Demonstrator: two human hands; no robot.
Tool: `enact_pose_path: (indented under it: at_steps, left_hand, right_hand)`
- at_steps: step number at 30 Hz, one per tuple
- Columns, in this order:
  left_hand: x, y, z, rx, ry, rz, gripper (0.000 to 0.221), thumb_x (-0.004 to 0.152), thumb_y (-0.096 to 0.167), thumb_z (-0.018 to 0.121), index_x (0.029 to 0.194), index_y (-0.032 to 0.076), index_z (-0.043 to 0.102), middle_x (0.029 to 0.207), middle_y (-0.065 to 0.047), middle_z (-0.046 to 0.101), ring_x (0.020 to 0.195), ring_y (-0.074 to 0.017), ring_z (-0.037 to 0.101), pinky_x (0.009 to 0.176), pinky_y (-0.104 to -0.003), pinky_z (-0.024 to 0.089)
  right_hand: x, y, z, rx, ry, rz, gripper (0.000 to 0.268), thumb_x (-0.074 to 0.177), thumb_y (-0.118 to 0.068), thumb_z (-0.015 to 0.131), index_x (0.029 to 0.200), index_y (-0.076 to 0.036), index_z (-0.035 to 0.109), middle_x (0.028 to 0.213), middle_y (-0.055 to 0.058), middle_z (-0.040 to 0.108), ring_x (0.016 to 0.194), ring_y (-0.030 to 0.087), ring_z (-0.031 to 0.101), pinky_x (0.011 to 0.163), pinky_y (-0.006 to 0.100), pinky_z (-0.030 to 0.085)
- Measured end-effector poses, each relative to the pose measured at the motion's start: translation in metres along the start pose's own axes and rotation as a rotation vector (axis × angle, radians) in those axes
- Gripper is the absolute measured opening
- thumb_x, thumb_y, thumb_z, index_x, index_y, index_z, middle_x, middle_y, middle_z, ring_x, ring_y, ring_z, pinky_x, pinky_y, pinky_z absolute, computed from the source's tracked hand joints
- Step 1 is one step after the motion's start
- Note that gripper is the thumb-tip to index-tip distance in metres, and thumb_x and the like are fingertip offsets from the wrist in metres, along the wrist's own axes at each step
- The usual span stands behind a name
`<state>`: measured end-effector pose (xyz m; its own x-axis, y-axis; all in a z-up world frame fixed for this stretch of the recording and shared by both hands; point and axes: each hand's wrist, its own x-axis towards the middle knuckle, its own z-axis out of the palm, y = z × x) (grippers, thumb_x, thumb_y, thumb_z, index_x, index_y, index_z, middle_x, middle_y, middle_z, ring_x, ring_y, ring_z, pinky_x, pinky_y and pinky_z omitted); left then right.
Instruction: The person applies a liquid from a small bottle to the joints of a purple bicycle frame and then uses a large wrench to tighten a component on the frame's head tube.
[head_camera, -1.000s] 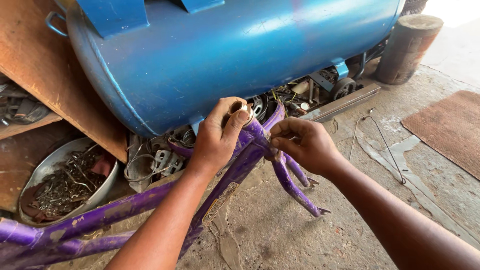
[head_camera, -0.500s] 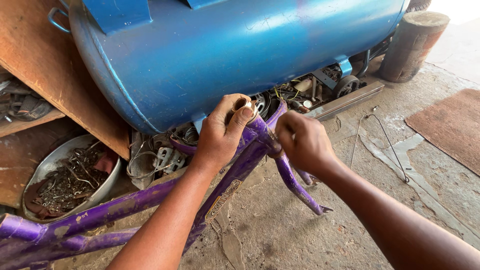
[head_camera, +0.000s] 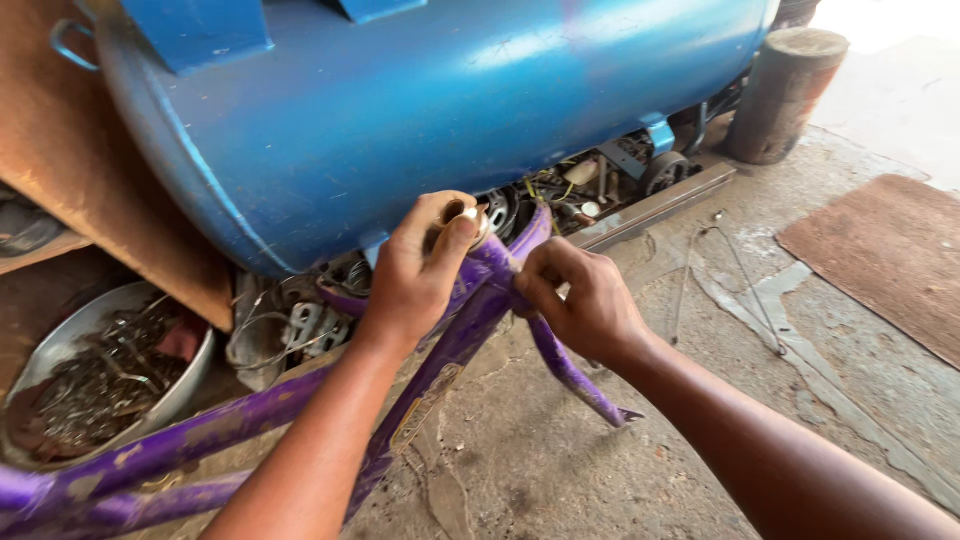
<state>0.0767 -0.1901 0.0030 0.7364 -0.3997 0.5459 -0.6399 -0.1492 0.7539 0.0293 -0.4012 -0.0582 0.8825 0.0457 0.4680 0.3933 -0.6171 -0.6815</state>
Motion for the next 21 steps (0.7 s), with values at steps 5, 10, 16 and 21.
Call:
enact_pose_path:
  at_steps: [5,10,16,21]
  left_hand:
    - [-0.003,0.005,0.001,-0.059,-0.052,-0.04,0.048,0.1,0.05,0.063,0.125,0.01,0.067,0.096,0.002,0.063,0.085,-0.0071,0.057,0.078,-0.024,0.051]
    - [-0.013,0.019,0.001,0.174,0.018,0.09,0.04,0.097,0.041,0.071,0.119,0.009,0.067,0.099,0.002,0.07,0.09,-0.0046,0.064,0.082,-0.024,0.053]
    - [-0.023,0.026,0.012,-0.043,-0.079,-0.12,0.038,0.095,0.037,0.073,0.116,0.007,0.061,0.094,-0.004,0.067,0.085,-0.0111,0.061,0.076,-0.028,0.053]
    - [-0.021,0.029,0.012,-0.07,-0.126,-0.086,0.044,0.098,0.038,0.067,0.124,0.004,0.055,0.107,-0.008,0.069,0.1,-0.0128,0.066,0.091,-0.03,0.054]
  right_hand:
    - [-0.015,0.09,-0.018,-0.245,-0.086,0.517,0.031,0.102,-0.031,0.057,0.125,-0.013,0.063,0.117,0.012,0.073,0.105,0.026,0.071,0.09,0.042,0.058]
    - [-0.066,0.179,-0.04,-0.517,-0.377,0.985,0.044,0.102,-0.042,0.057,0.143,-0.025,0.057,0.133,0.007,0.07,0.113,0.023,0.073,0.096,0.04,0.061]
    - [-0.048,0.217,0.003,-0.431,-0.402,0.91,0.053,0.098,-0.044,0.062,0.148,-0.035,0.049,0.156,0.009,0.046,0.127,0.028,0.062,0.107,0.043,0.053]
    - [-0.021,0.233,0.061,-0.522,-0.5,0.689,0.056,0.088,-0.052,0.078,0.14,-0.043,0.059,0.165,0.016,0.02,0.14,0.039,0.041,0.113,0.048,0.042]
